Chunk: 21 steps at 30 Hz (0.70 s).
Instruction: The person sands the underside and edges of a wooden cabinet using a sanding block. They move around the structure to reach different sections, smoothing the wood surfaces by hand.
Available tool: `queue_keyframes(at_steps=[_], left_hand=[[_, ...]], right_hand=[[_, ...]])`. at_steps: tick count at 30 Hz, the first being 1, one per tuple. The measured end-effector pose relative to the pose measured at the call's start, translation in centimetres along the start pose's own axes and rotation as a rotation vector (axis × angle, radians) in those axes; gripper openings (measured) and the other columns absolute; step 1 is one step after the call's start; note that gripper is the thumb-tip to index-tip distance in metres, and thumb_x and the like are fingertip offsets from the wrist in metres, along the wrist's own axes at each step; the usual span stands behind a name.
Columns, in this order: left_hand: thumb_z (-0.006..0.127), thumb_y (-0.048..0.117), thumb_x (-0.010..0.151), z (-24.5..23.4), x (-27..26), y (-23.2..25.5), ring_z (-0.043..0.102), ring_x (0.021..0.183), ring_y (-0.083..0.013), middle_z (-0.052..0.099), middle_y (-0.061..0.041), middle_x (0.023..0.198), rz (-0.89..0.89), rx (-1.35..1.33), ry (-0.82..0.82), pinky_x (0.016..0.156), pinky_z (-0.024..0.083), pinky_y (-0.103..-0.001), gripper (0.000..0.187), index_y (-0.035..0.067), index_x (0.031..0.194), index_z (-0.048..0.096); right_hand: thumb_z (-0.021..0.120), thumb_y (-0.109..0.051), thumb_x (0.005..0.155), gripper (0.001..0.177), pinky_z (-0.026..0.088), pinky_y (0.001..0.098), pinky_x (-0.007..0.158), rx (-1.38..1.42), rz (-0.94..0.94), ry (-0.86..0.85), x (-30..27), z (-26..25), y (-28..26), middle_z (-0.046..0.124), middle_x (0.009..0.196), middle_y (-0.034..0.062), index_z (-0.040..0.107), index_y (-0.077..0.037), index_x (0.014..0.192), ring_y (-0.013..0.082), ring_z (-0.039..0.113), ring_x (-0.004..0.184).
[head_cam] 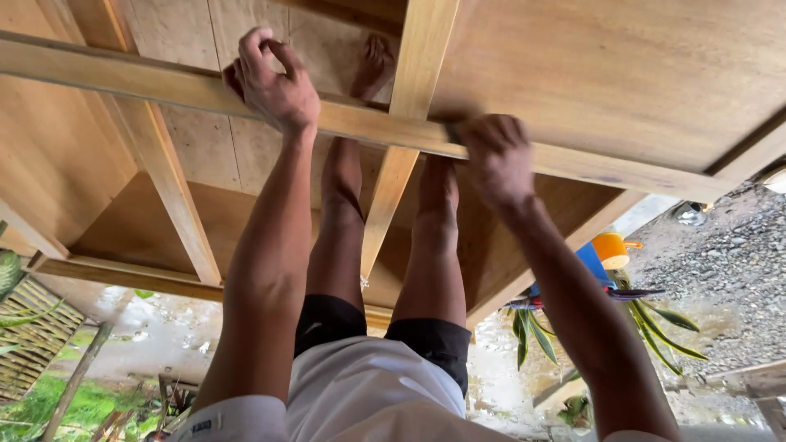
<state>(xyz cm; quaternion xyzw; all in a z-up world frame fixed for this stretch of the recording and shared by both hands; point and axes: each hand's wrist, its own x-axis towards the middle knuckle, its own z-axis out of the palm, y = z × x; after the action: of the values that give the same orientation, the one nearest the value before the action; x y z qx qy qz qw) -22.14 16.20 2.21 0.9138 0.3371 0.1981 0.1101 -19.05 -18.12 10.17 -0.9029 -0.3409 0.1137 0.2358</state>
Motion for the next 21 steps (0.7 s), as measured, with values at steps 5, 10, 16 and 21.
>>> queue_keyframes(at_steps=[5,10,16,21], left_hand=[[0.065,0.016,0.098,1.0,0.0,-0.6,0.077,0.083,-0.0120,0.081,0.010,0.095,-0.029,-0.028,-0.017,0.106,0.044,-0.040,0.012,0.027,0.103,0.066],[0.065,0.015,0.095,0.5,0.3,0.2,0.075,0.080,-0.0130,0.079,0.010,0.087,-0.049,-0.028,-0.048,0.107,0.042,-0.041,0.012,0.026,0.099,0.067],[0.066,0.015,0.096,0.2,0.3,0.1,0.070,0.076,-0.0124,0.078,0.009,0.081,-0.010,0.005,-0.047,0.104,0.042,-0.039,0.013,0.026,0.102,0.066],[0.066,0.016,0.096,0.9,0.1,-0.2,0.073,0.080,-0.0110,0.081,0.010,0.088,-0.028,-0.015,-0.048,0.105,0.043,-0.041,0.010,0.025,0.099,0.069]], right_hand=[[0.073,-0.002,0.088,0.030,0.049,0.0402,0.077,-0.010,0.052,-0.057,0.1,-0.5,0.6,0.078,0.110,0.0002,0.083,-0.018,0.112,0.0269,0.066,0.089],[0.085,-0.005,0.099,0.025,0.042,0.0371,0.095,-0.330,0.119,-0.039,-4.2,-3.9,4.6,0.076,0.095,-0.0066,0.089,-0.027,0.108,0.0179,0.069,0.087],[0.061,0.002,0.067,0.043,0.040,0.0369,0.094,-0.122,0.070,0.053,3.0,0.1,-2.8,0.076,0.100,-0.0075,0.078,-0.021,0.099,0.0157,0.070,0.087],[0.071,0.001,0.076,0.054,0.039,0.0370,0.104,-0.278,0.103,-0.090,-4.2,-3.5,4.4,0.080,0.105,-0.0138,0.084,-0.032,0.117,0.0148,0.074,0.095]])
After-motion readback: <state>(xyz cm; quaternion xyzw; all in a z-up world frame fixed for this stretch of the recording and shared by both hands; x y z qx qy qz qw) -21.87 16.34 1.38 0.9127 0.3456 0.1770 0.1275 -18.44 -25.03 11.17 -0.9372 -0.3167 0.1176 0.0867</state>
